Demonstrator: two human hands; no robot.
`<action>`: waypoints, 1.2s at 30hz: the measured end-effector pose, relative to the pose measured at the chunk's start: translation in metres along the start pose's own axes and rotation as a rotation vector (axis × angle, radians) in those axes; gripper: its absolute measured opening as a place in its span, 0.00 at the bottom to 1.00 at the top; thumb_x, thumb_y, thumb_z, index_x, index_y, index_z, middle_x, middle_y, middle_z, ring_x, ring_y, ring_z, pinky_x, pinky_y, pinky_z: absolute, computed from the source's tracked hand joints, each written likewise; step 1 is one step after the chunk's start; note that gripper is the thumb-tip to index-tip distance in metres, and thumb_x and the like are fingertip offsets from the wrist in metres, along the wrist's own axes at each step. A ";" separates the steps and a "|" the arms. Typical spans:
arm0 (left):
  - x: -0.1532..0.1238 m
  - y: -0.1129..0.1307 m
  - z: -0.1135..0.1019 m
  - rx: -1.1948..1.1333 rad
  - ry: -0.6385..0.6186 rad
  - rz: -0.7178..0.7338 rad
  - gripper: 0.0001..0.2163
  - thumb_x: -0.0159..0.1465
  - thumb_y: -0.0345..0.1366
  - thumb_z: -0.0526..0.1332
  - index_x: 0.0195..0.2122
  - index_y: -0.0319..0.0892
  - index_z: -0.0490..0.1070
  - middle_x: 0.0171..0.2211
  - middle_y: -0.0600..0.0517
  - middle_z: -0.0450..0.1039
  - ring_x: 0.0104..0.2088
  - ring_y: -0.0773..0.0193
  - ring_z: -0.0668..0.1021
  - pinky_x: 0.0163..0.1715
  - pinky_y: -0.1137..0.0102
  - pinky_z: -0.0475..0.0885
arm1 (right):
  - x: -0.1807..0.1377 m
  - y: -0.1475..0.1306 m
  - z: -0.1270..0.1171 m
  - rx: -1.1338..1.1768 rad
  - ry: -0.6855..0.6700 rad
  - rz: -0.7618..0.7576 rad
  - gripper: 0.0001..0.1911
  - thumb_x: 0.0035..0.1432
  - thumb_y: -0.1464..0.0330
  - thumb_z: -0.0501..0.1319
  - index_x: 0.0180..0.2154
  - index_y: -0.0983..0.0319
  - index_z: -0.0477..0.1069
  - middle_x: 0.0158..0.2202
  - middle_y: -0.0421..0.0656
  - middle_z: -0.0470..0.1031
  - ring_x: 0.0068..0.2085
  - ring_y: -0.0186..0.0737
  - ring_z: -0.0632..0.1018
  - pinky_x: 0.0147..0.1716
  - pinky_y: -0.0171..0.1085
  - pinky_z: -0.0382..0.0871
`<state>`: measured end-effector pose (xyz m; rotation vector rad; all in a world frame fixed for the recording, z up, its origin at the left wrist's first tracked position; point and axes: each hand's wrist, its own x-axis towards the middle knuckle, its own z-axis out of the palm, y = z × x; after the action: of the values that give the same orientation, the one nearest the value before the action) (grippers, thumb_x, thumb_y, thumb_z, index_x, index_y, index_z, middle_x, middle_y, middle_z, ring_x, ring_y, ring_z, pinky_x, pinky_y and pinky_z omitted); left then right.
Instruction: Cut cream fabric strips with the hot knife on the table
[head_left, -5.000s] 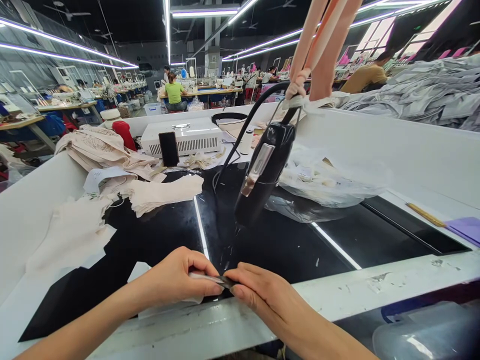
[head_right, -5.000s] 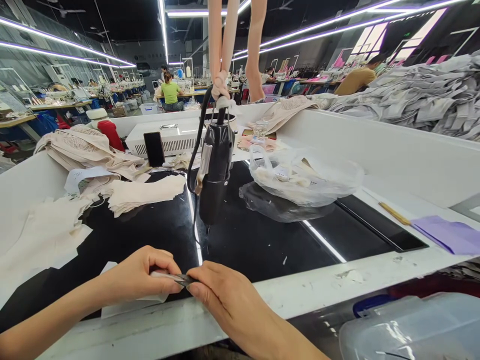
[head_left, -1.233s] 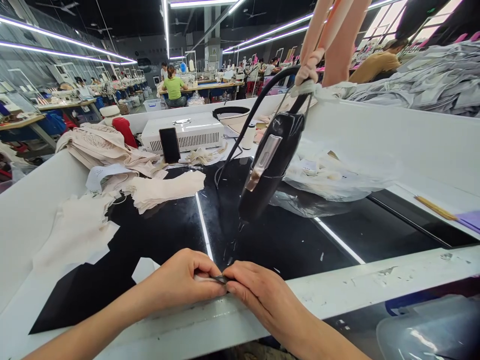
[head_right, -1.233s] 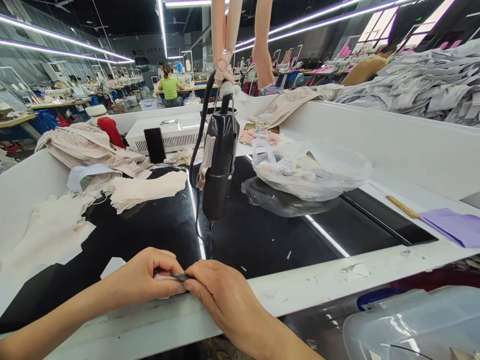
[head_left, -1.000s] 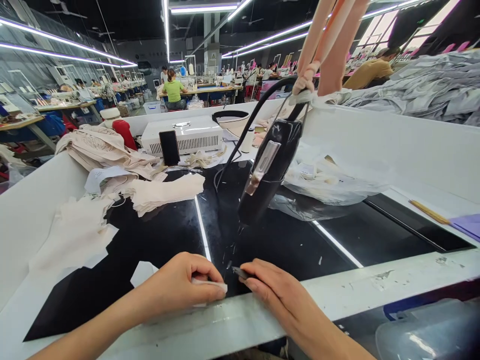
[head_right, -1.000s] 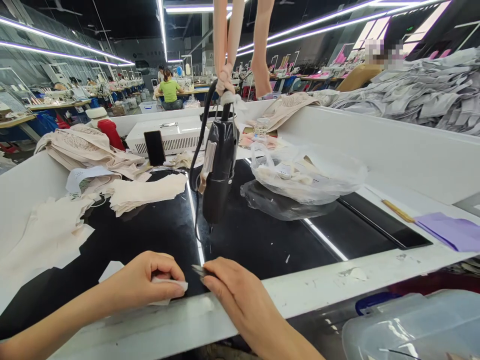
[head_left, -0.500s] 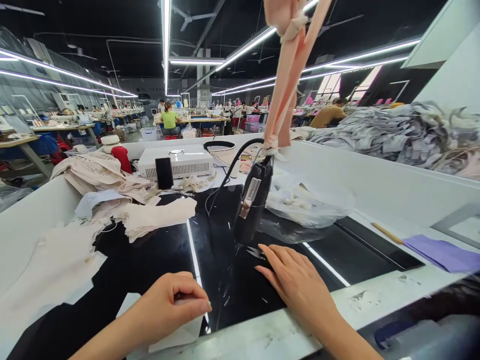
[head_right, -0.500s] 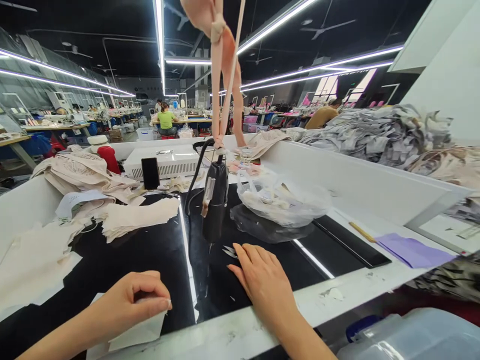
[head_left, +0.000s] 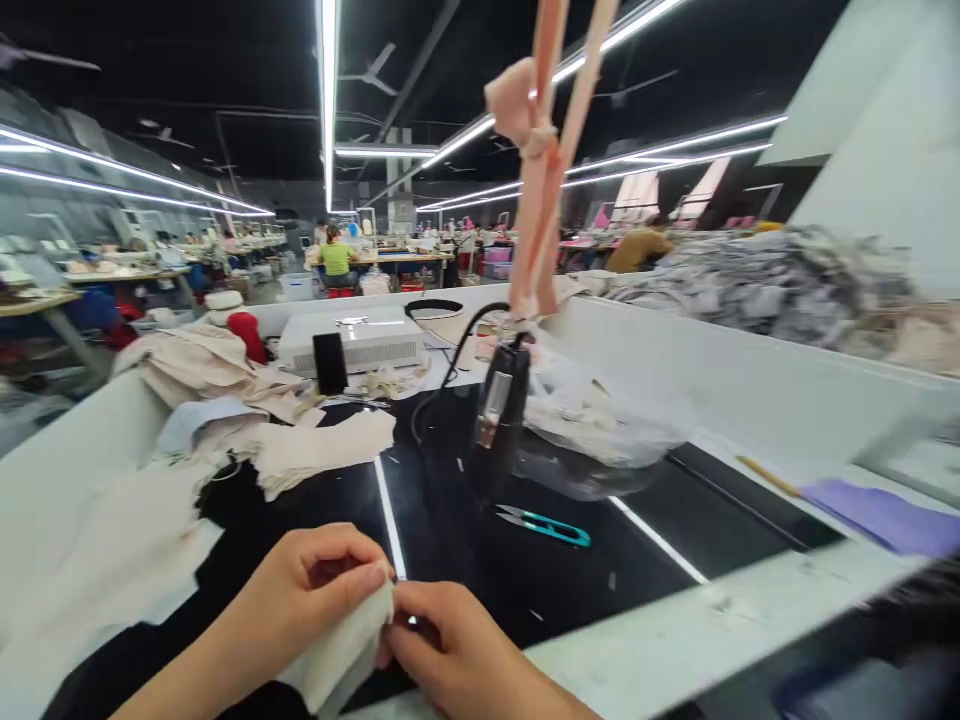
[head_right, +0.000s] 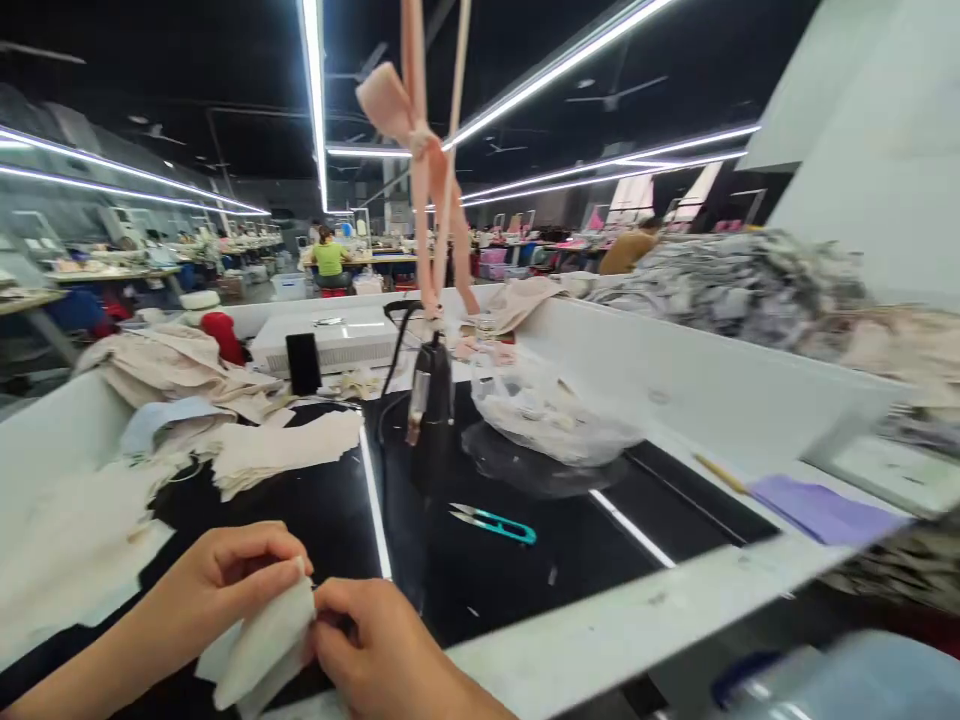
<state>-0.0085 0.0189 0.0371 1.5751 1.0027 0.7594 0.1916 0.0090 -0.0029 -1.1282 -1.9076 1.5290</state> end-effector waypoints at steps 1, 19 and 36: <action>-0.003 -0.001 -0.005 0.015 0.049 0.014 0.15 0.65 0.50 0.67 0.33 0.42 0.81 0.31 0.51 0.77 0.32 0.63 0.76 0.32 0.73 0.69 | 0.006 0.003 0.000 -0.074 0.023 -0.042 0.10 0.58 0.77 0.57 0.32 0.62 0.76 0.24 0.34 0.66 0.23 0.27 0.65 0.21 0.26 0.57; -0.008 -0.020 -0.101 0.087 0.494 -0.033 0.22 0.54 0.56 0.70 0.33 0.40 0.79 0.20 0.57 0.65 0.16 0.73 0.61 0.17 0.76 0.52 | 0.087 -0.015 -0.028 -0.374 0.093 -0.069 0.12 0.57 0.81 0.51 0.30 0.61 0.68 0.23 0.33 0.70 0.17 0.28 0.73 0.18 0.26 0.61; 0.046 -0.059 -0.169 0.525 0.637 0.213 0.11 0.61 0.48 0.65 0.35 0.50 0.83 0.41 0.52 0.84 0.45 0.51 0.83 0.49 0.61 0.76 | 0.214 0.002 -0.075 -0.629 0.482 -0.447 0.20 0.59 0.79 0.53 0.46 0.62 0.79 0.52 0.51 0.81 0.54 0.51 0.81 0.57 0.49 0.73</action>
<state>-0.1483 0.1384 0.0173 1.9566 1.6066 1.2674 0.1281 0.2263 -0.0141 -1.0695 -2.1302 0.3729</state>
